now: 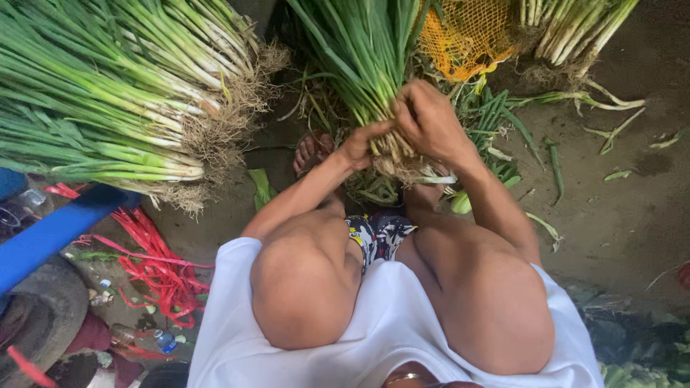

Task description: The person sits on the ground trimming and cleaning bunches of scallions, stripping off roots and damaged outer leaves by hand and discarding the waste beside them. They gather the cleaned scallions into bunches and stack them with other finished piles.

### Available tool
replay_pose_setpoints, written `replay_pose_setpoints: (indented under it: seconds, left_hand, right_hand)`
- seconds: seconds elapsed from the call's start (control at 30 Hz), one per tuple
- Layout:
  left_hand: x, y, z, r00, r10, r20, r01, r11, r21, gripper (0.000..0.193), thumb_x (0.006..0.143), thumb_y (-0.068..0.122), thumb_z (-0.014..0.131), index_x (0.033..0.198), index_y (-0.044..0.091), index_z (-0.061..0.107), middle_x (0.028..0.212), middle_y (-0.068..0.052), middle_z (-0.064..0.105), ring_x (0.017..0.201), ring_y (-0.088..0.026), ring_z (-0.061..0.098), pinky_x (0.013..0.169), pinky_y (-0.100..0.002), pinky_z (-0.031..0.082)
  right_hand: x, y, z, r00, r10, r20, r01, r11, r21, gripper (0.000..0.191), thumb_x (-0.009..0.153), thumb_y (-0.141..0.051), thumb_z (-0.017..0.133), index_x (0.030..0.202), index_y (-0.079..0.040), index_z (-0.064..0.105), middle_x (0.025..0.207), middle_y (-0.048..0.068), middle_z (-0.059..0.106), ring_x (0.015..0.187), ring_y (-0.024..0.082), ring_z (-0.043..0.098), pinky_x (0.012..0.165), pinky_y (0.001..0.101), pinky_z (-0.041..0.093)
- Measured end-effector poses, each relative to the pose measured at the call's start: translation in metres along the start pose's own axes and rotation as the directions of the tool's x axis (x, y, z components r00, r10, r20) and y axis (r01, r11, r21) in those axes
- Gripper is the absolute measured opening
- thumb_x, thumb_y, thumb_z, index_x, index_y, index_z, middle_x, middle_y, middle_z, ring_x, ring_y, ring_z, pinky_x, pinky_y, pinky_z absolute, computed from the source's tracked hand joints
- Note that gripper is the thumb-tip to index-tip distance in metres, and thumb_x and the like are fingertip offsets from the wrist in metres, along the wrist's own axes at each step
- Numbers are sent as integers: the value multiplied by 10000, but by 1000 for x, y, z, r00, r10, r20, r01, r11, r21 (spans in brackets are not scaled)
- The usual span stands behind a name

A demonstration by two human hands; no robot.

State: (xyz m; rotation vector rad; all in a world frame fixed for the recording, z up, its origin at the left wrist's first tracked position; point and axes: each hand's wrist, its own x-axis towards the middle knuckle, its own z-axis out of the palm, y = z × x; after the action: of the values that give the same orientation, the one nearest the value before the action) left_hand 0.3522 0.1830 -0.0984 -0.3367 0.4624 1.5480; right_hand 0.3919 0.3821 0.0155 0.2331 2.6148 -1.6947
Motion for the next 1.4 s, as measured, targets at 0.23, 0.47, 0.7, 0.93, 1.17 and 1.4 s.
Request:
replay_pose_setpoints:
  seconds: [0.23,0.47,0.7,0.93,1.17,1.4]
  left_hand:
    - [-10,7,-10,990,104,90,-96,991,-94,715,937,374,704,1461,-67,500,1275,-198,685,1127,-265,712,1036,-415,581]
    - [-10,7,-21,990,113,89,-104,990,-99,751,923,363,720,1480,-85,491,1283,-218,679,1141,-296,704,1054,-432,570]
    - [-12,12,-12,986,118,115,-107,989,-100,755,885,356,734,1457,-62,473,1289,-224,675,1172,-332,696,1031,-492,577]
    - [-12,12,-8,980,167,109,-148,974,-169,758,906,318,745,1526,16,429,1357,-174,611,1209,-365,680,1036,-527,583]
    - [-14,14,-5,958,216,188,-175,961,-215,805,890,325,765,1555,46,409,1308,-154,615,1207,-359,683,996,-494,601]
    - [-12,16,-4,983,159,97,-136,969,-208,871,866,355,729,1562,9,334,1392,-267,578,1180,-371,693,1007,-512,610]
  right_hand:
    - [-81,10,-11,981,-192,13,173,910,377,90,1054,-92,544,987,-63,491,998,126,598,936,299,594,851,422,499]
    - [-141,50,-55,594,694,-407,39,480,876,161,1100,-237,521,1050,-100,592,922,28,610,784,182,619,616,357,500]
    - [-9,77,-52,880,292,-373,-276,956,98,302,1138,-315,640,1359,-110,659,1239,120,683,1109,242,694,989,422,610]
    - [53,65,28,879,460,-129,-365,820,441,291,1087,-307,761,1114,-18,741,939,86,646,821,158,545,750,325,456]
    - [58,56,25,851,516,-93,-364,709,604,217,1036,-277,738,1050,-61,756,824,-24,640,726,73,542,668,261,439]
    - [-14,47,24,832,467,-300,-141,700,700,167,1119,-198,587,1101,-61,681,888,11,611,738,66,525,637,230,429]
